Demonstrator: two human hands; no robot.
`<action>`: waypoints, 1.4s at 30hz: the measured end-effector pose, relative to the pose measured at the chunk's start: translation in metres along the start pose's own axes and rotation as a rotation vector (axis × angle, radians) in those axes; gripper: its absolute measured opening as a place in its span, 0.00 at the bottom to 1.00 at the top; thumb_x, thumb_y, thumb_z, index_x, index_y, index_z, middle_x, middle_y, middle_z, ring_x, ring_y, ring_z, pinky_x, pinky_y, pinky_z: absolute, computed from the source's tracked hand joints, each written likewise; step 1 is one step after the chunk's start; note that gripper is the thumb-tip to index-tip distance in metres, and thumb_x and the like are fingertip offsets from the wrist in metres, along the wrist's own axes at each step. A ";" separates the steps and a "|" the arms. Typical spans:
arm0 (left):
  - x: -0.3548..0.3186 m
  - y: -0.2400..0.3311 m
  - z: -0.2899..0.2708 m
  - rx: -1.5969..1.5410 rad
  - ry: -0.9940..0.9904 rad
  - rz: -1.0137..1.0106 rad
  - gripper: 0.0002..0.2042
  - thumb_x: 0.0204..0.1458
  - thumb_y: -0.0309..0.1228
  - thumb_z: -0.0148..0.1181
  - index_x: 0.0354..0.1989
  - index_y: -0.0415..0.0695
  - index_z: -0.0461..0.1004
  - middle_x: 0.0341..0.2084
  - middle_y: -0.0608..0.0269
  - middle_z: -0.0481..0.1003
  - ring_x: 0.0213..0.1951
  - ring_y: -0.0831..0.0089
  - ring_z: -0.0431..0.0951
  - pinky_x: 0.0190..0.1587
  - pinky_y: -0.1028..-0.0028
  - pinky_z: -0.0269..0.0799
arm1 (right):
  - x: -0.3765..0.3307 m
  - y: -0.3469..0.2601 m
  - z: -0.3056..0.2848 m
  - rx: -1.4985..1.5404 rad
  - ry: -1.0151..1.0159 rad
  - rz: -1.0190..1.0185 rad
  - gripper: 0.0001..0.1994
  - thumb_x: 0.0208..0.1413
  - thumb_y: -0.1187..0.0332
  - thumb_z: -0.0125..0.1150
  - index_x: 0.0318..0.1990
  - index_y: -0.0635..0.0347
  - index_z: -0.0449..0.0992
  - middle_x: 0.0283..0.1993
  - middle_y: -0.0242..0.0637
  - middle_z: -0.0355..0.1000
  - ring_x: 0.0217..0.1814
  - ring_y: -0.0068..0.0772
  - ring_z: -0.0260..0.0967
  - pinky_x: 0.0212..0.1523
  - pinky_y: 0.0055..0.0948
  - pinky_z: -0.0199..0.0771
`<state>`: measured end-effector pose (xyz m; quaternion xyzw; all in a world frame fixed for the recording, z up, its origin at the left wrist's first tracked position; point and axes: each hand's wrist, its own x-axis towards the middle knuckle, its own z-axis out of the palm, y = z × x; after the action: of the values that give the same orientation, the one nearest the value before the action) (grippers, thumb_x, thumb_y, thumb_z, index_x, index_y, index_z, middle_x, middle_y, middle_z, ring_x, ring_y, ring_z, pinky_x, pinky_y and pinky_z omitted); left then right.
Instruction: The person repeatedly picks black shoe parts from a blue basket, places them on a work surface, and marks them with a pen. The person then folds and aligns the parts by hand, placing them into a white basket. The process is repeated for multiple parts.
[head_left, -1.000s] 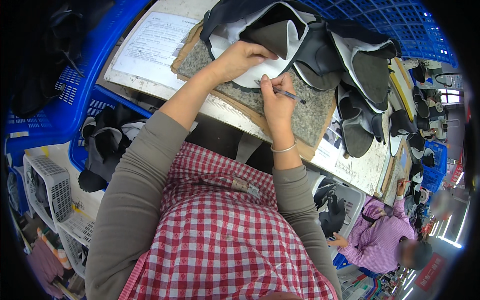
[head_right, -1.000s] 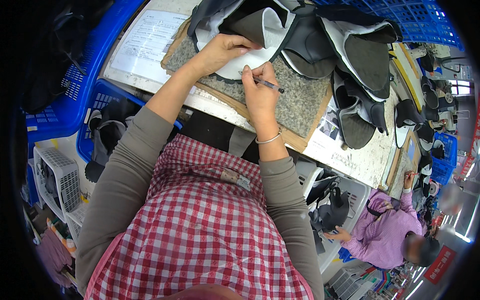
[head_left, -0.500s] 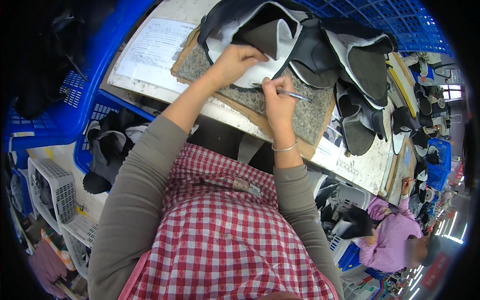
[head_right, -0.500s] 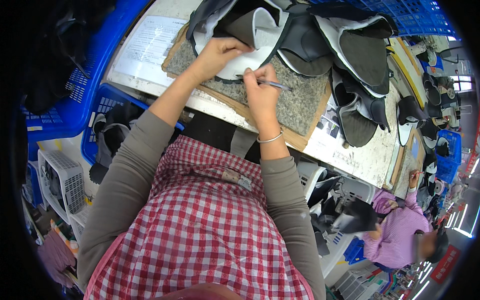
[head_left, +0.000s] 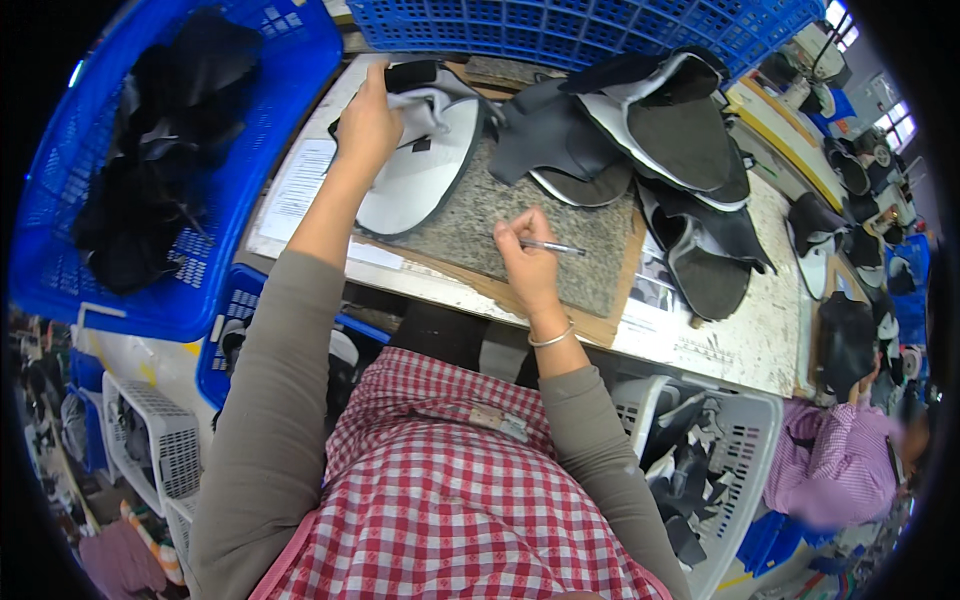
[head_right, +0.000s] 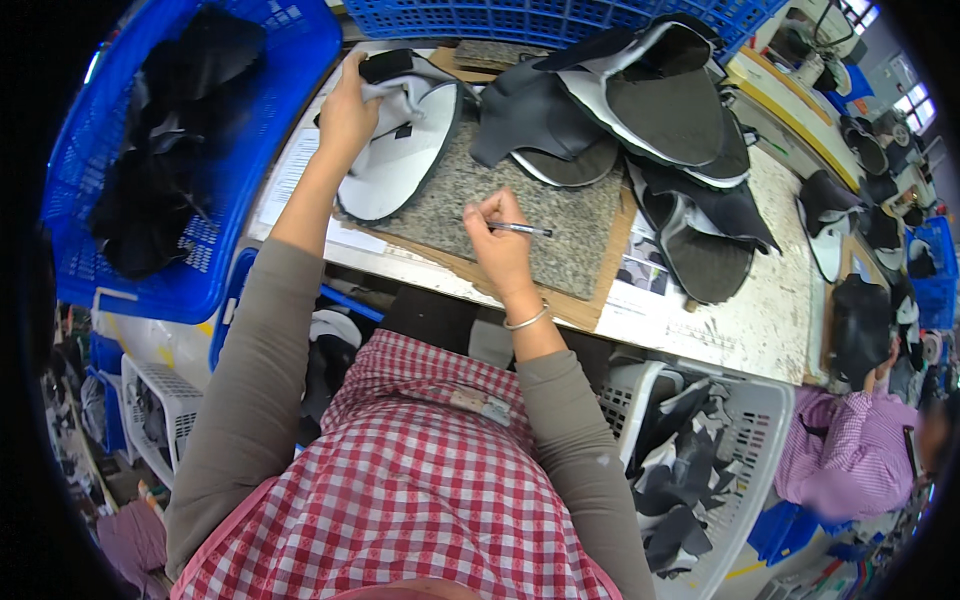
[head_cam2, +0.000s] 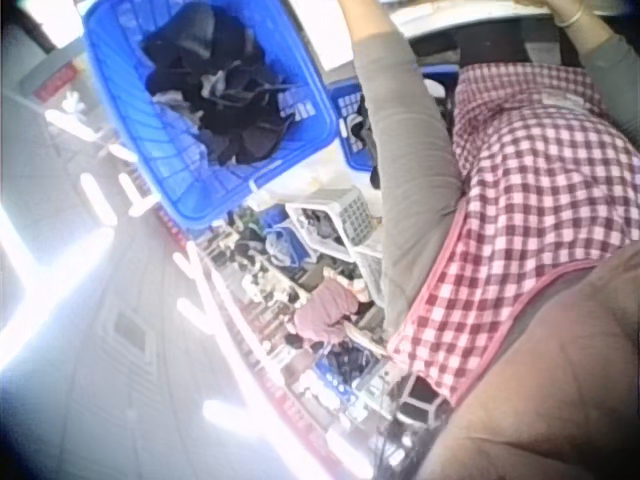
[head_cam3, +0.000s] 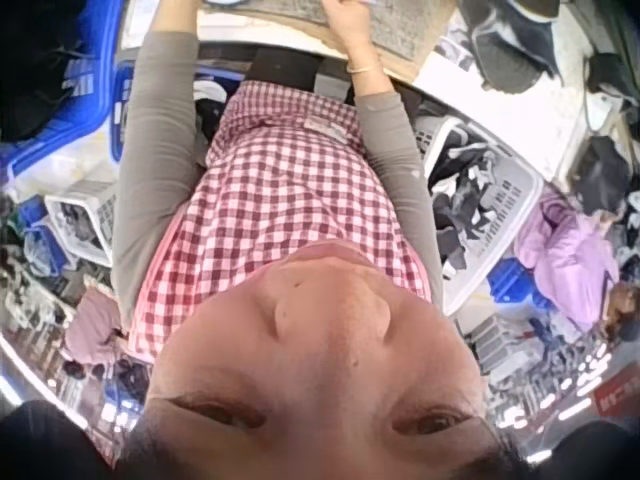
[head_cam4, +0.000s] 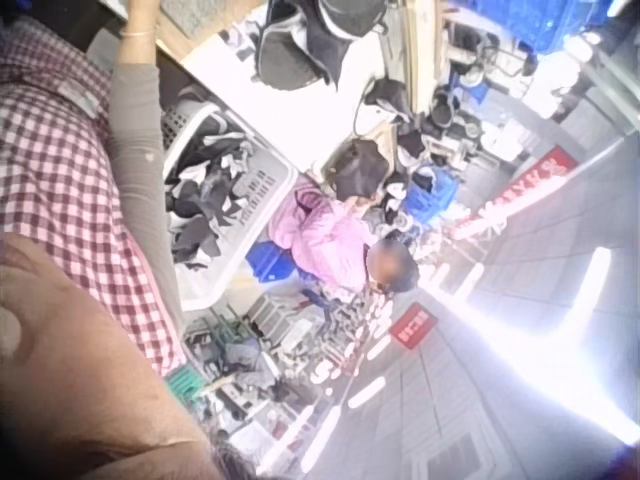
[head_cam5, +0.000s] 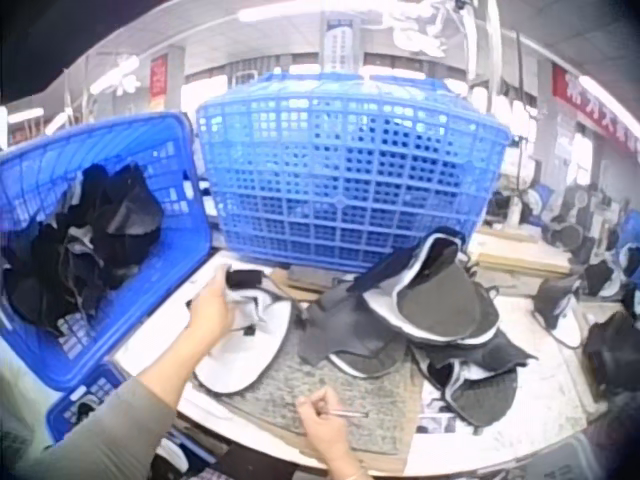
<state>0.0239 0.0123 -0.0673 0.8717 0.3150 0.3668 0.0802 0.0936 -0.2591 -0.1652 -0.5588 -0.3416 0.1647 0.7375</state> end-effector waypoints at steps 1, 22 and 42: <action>0.011 -0.001 -0.005 -0.076 0.080 0.002 0.31 0.47 0.21 0.61 0.63 0.47 0.64 0.42 0.40 0.80 0.45 0.37 0.80 0.48 0.48 0.75 | -0.001 0.001 -0.001 -0.009 -0.011 0.023 0.13 0.63 0.71 0.64 0.32 0.56 0.64 0.24 0.22 0.62 0.26 0.11 0.55 0.27 0.20 0.56; -0.039 -0.260 -0.230 0.842 0.197 -0.302 0.16 0.55 0.25 0.58 0.52 0.49 0.81 0.56 0.61 0.78 0.58 0.55 0.76 0.56 0.55 0.76 | 0.003 0.002 0.000 -0.109 -0.077 0.084 0.13 0.68 0.69 0.61 0.33 0.55 0.62 0.24 0.22 0.60 0.25 0.11 0.52 0.26 0.18 0.52; 0.027 -0.093 -0.272 0.237 0.248 0.295 0.15 0.64 0.37 0.61 0.54 0.43 0.74 0.45 0.42 0.80 0.49 0.44 0.81 0.49 0.59 0.76 | -0.030 -0.021 -0.049 0.156 -0.112 0.225 0.09 0.69 0.68 0.59 0.37 0.55 0.66 0.25 0.23 0.61 0.26 0.14 0.54 0.27 0.19 0.53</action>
<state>-0.1953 0.0776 0.1096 0.8599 0.2325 0.4393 -0.1164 0.1029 -0.3192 -0.1625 -0.5245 -0.3034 0.3034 0.7354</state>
